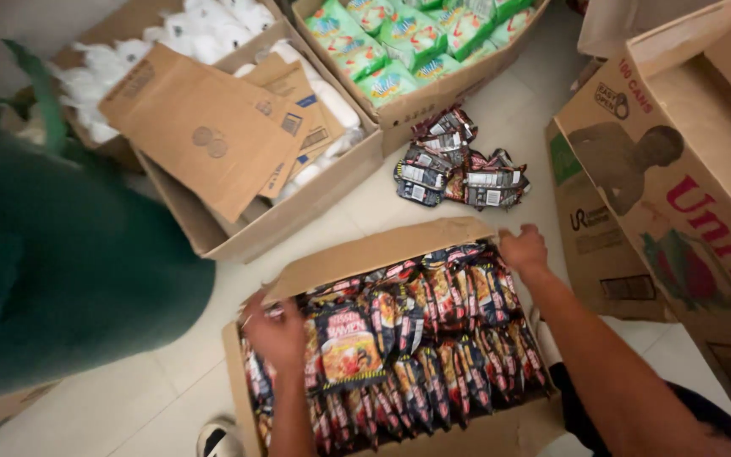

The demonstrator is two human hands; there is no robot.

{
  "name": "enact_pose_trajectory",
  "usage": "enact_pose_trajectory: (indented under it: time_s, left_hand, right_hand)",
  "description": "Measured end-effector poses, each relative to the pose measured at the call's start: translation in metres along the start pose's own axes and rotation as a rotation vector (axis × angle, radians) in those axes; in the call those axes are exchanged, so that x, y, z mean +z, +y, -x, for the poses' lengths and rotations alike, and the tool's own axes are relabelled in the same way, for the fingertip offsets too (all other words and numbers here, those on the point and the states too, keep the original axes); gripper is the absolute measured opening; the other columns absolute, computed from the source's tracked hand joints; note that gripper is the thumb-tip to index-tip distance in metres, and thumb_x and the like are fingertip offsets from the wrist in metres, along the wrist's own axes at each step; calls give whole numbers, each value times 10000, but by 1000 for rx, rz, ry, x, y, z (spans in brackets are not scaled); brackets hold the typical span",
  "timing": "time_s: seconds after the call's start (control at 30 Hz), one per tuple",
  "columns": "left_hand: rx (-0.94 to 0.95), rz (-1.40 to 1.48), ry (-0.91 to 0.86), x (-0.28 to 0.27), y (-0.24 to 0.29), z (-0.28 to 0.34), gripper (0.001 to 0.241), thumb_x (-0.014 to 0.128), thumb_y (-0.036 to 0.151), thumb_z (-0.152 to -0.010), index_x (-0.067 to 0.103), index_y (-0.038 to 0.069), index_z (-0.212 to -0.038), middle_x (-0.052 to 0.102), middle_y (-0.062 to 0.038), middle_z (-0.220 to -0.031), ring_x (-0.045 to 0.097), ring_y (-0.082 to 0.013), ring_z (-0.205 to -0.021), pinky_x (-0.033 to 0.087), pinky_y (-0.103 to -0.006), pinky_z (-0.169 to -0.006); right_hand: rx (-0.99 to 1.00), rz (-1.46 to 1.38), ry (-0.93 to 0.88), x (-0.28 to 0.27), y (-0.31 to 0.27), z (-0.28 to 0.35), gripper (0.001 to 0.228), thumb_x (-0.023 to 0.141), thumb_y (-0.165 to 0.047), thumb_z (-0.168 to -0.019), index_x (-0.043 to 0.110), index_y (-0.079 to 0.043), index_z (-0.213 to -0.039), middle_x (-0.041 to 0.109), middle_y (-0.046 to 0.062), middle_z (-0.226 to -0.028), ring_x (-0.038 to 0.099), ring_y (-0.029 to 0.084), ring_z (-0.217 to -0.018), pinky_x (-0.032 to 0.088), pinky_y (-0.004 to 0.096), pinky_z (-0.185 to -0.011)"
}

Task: The person organizes ramen packets into a cardboard box. They pick up individual packets from a pile on the floor and place them in neat rows inside the box by hand.

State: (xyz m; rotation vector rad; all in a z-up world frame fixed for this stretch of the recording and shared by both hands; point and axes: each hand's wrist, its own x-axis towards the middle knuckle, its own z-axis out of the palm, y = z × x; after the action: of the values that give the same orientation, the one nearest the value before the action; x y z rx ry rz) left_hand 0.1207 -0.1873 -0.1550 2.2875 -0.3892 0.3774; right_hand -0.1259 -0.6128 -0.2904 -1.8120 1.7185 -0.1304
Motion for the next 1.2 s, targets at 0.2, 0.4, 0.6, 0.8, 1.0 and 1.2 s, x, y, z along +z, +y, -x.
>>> enact_pose_trajectory:
  time_s: [0.2,0.4,0.6,0.8,1.0,1.2]
  left_hand:
    - [180,103,-328,150,89,-7,486,736,240,-854,639,-20,-1253,668,-269,-1222,632,-430,-1164,490,-491,-1039]
    - [367,330,-630,331,133,31,585,749,238,-906,598,-3,-1417,666,-259,-1304,666,-430,-1144,519,-471,-992]
    - [-305,475,-1017,425,181,75,659,773,376,-811,621,31,-1351,772,-155,-1020,714,-231,-874,569,-366,-804]
    - [-526,586,-1062,462,168,97,609,766,433,-850,671,1,-1268,753,-91,-996,686,-204,-870,540,-351,-746]
    - [-1058,991,-963,405,197,59,481,727,374,-925,636,16,-1233,702,-91,-1042,667,-188,-835,540,-353,-680]
    - [-826,1190,-917,319,181,28,315,689,76,-944,635,37,-1252,721,-89,-1085,703,-183,-891,582,-348,-754]
  right_hand:
    - [-155,-34,-17,8,16,-75,705,693,-346,-868,522,54,-1424,558,315,-1423,511,434,-1357,399,442,-1146]
    - [-204,-106,-16,48,34,-144,753,674,-334,-912,421,66,-1497,452,318,-1532,415,425,-1444,323,422,-1191]
    - [-298,-195,30,80,59,-185,957,781,-166,-858,185,84,-1564,419,341,-1489,449,441,-1363,359,427,-1111]
    - [-233,-342,-190,96,54,-173,309,827,-128,-904,620,35,-1065,645,151,-937,579,235,-882,506,360,-749]
    - [-902,-126,-143,-4,-56,-56,312,752,-103,-741,655,-74,-1037,669,117,-939,626,319,-932,475,461,-843]
    - [-1341,-172,-111,-90,-128,36,290,782,-214,-758,656,-99,-992,676,112,-989,638,363,-984,456,496,-884]
